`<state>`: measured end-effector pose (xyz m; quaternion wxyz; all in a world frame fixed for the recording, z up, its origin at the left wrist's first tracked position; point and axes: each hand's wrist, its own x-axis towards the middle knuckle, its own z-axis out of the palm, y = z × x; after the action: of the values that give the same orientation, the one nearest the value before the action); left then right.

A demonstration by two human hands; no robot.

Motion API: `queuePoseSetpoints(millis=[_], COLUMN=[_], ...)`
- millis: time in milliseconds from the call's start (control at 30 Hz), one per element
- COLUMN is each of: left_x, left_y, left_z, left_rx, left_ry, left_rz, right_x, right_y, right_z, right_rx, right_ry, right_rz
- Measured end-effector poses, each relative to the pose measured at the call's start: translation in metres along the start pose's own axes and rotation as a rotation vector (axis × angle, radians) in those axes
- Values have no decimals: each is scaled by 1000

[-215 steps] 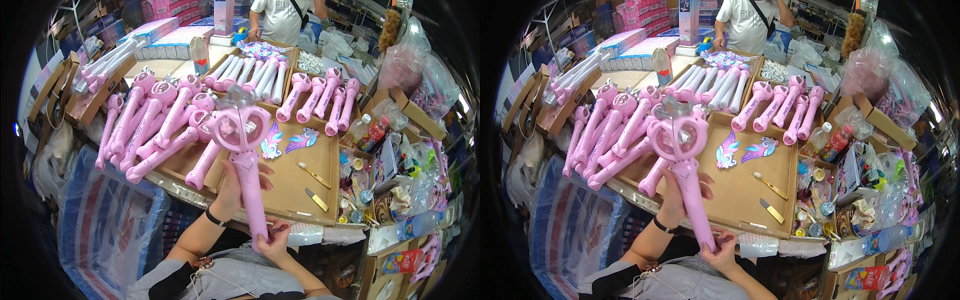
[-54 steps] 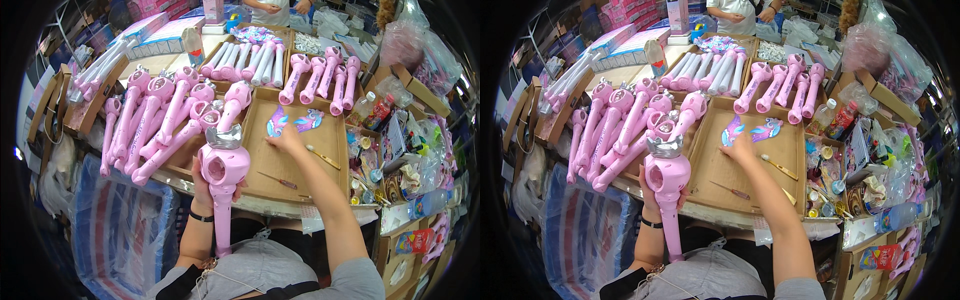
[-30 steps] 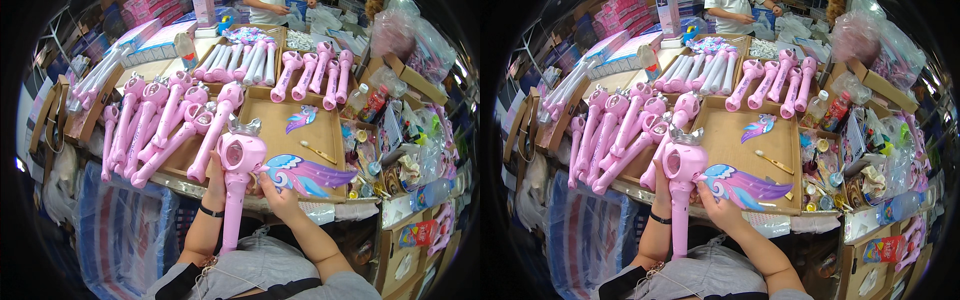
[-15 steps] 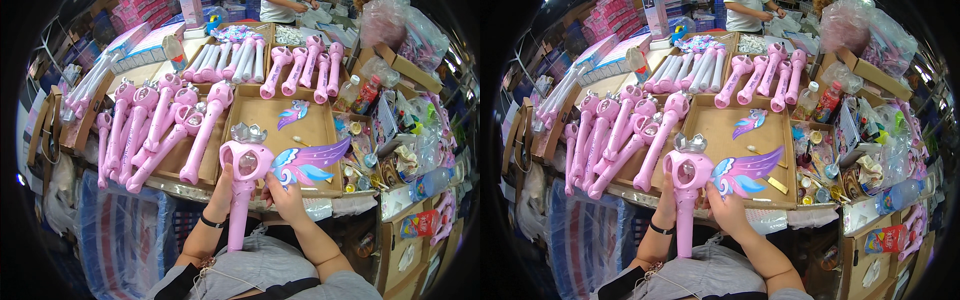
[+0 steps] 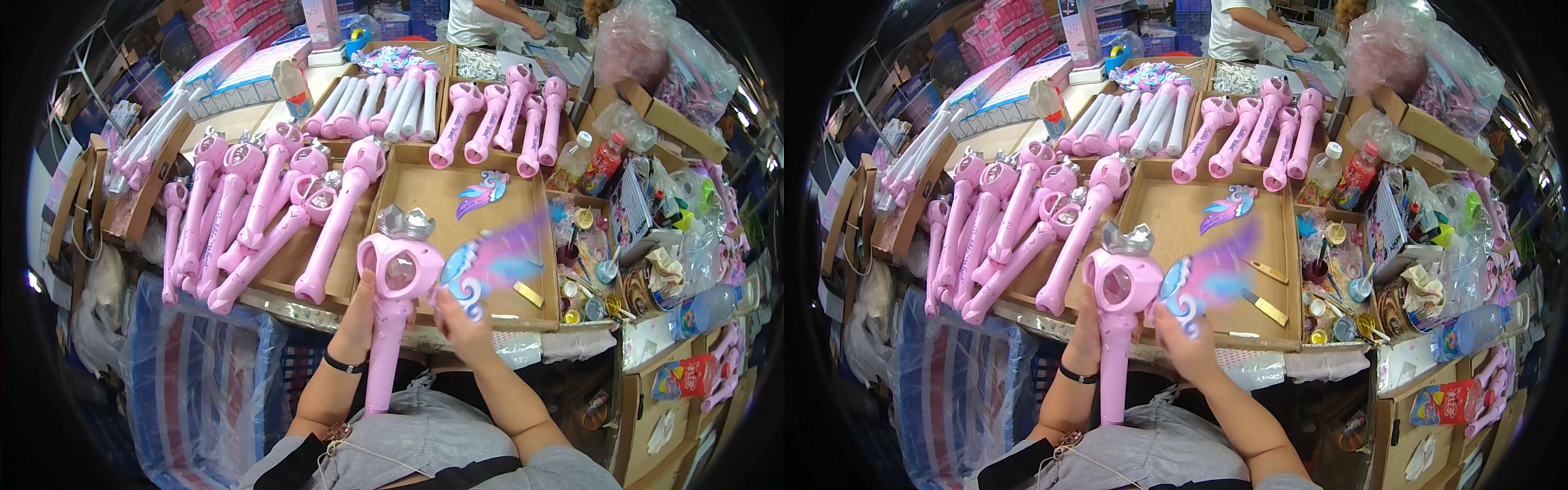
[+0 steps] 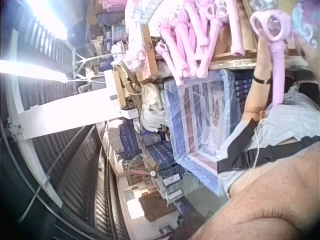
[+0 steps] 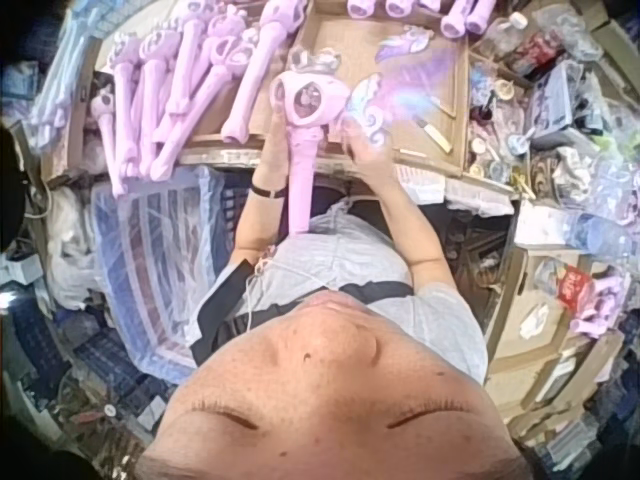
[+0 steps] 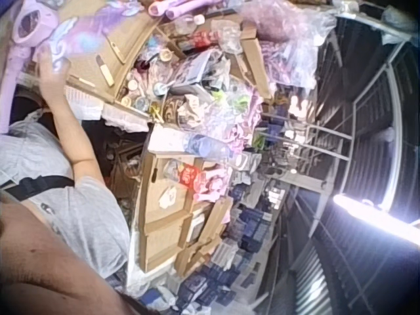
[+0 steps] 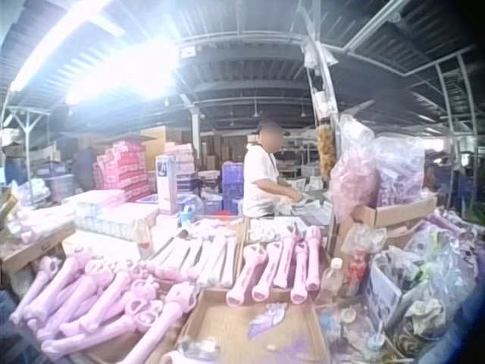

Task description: The person assembles pink bubble wands by inserting a silver crown piece into the top, attaching a colorful wing sticker to the side, and using a small tool to adjust internal components. The person handles multiple wands one at a time, repeating the same steps for each unit.

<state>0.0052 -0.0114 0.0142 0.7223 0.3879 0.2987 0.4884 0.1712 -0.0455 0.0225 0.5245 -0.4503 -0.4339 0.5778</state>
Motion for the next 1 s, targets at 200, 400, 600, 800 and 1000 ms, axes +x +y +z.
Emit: queuePoseSetpoints(millis=[200, 400, 600, 800, 1000], left_x=[25, 27, 28, 19, 9], left_y=[20, 14, 3, -3, -1], left_z=[1, 6, -1, 26, 43], left_rx=[32, -246, -170, 55, 278], left_ry=[291, 51, -72, 100, 212], left_rz=[237, 267, 64, 274, 350], right_x=[-39, -36, -13, 14, 13], right_y=[22, 59, 31, -2, -2], right_z=[11, -1, -2, 13, 18], right_rx=[-9, 484, -22, -382, -363], right_ry=[-170, -280, -77, 242, 331], right_rz=[-71, 103, -174, -643, -614])
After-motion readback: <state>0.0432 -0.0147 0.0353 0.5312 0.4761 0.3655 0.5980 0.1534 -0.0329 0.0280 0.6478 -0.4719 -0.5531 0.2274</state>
